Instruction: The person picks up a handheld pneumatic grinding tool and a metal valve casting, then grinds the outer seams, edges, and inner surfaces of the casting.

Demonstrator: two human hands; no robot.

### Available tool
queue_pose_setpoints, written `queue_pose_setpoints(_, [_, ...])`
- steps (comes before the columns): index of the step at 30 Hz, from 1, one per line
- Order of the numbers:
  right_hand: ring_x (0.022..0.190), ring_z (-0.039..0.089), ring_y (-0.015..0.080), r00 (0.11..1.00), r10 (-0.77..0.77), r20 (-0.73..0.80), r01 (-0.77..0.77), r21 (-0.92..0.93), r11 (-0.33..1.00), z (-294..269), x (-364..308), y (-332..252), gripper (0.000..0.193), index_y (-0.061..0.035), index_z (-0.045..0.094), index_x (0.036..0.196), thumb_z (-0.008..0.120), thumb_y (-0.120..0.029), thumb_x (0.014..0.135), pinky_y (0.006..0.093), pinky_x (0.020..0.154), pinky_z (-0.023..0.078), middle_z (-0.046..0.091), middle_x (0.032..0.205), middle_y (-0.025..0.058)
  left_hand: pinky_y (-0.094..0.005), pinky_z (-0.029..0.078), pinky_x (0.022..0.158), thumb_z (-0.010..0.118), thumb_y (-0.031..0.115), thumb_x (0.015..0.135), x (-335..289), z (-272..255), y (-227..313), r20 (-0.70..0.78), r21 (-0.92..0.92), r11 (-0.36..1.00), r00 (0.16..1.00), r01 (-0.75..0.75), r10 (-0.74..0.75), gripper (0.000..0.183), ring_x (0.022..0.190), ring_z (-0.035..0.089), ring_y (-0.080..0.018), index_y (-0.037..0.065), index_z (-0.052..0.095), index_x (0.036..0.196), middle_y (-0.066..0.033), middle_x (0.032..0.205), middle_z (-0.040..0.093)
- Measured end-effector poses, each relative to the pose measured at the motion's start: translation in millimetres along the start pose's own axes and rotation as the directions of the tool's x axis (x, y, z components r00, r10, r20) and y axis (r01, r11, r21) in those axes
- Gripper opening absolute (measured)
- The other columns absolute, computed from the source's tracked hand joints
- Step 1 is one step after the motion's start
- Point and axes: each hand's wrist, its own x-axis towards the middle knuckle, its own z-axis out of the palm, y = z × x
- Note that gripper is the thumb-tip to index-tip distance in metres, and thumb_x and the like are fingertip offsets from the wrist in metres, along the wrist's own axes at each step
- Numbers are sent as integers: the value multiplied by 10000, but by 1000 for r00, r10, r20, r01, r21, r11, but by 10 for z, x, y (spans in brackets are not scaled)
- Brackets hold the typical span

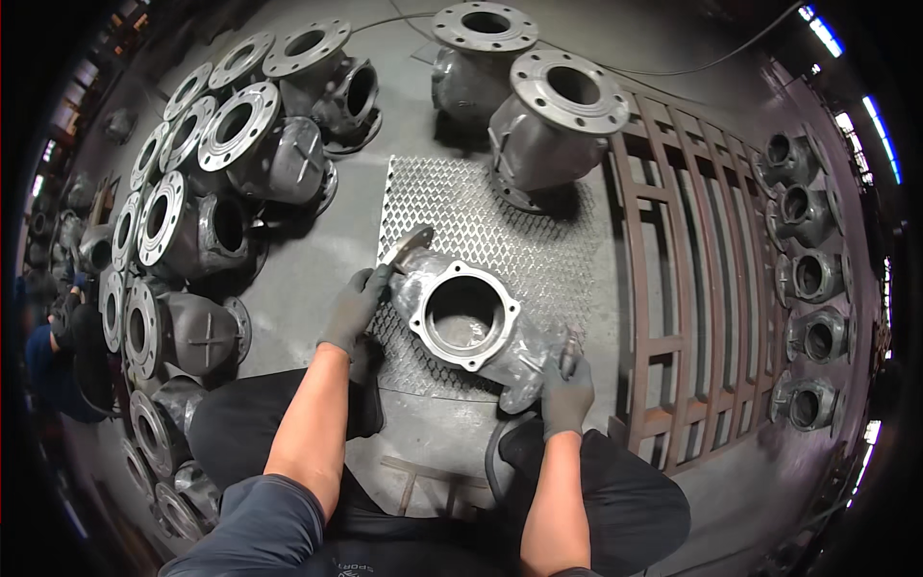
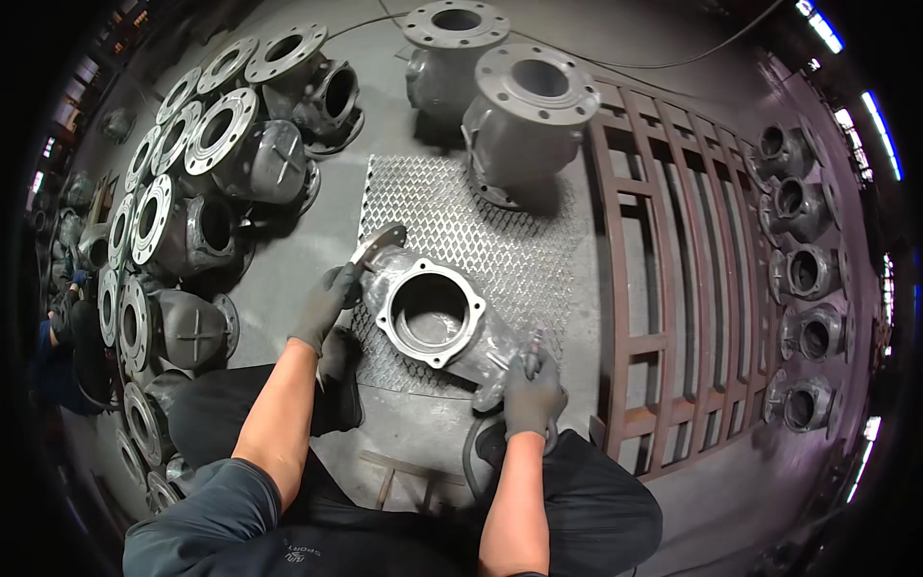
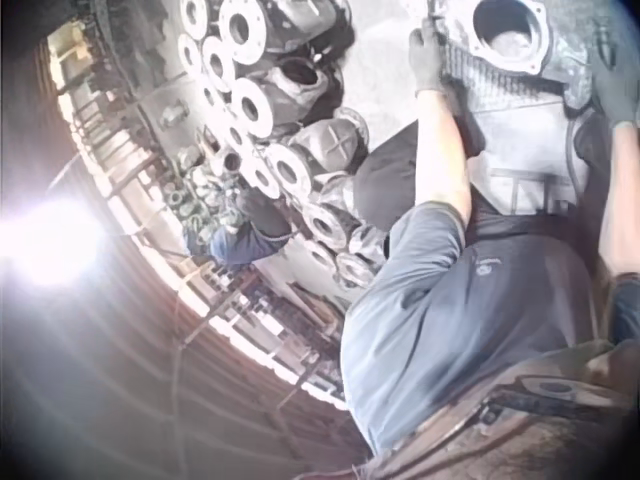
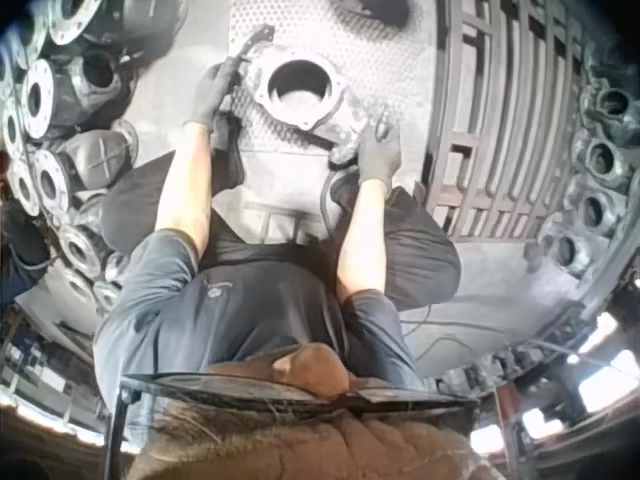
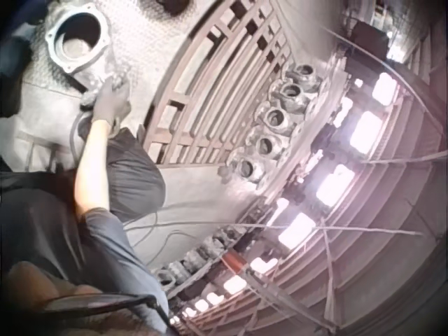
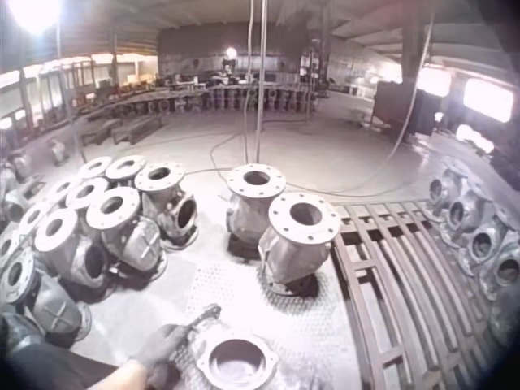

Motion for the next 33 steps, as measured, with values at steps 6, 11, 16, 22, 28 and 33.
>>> queue_pose_setpoints(6, [820,649,187,984,-178,-7,178,62,982,48,323,-97,276,26,717,1128,741,-165,930,370,801,536,735,936,118,-416,492,1098,483,723,1074,282,-340,-188,-73,153,976,986,157,-148,863,1289,684,-371,-56,710,1370,-290,1354,728])
queue_pose_setpoints(11, [842,660,165,978,-201,64,187,175,967,-27,691,-138,255,28,716,1137,758,-119,934,357,802,538,749,944,102,-337,524,1026,469,681,1117,-97,-6,-31,144,-529,748,911,401,-387,813,1173,699,-225,-33,673,1449,-138,1317,749])
queue_pose_setpoints(16, [855,672,157,977,-186,100,165,188,968,-24,797,-233,284,29,723,1169,780,-103,924,348,817,550,765,962,104,-316,539,999,485,681,1111,-113,-14,-204,219,-667,641,922,380,-319,807,1146,707,-210,-24,656,1464,-127,1308,749])
queue_pose_setpoints(22, [829,666,154,968,-176,180,167,65,984,-59,902,-233,300,31,740,1155,785,-136,910,354,789,552,760,939,98,-333,545,1013,477,688,1111,-255,-44,-82,206,-631,651,900,422,-384,820,1157,709,-217,-28,645,1474,-139,1330,739])
queue_pose_setpoints(28, [809,651,145,952,-202,230,158,196,968,10,1028,96,296,31,741,1167,755,-138,924,361,754,545,747,920,82,-320,512,1065,433,708,1116,-788,-127,272,158,-551,762,939,340,-304,860,1188,693,-215,-51,656,1453,-160,1346,734])
queue_pose_setpoints(33, [879,730,262,927,-174,332,129,154,980,308,863,91,369,27,735,1218,717,-216,941,414,834,567,775,999,178,-311,507,1051,425,601,1154,-1429,-422,687,91,-398,871,957,287,-274,763,1192,671,-208,-74,661,1420,-159,1339,730])
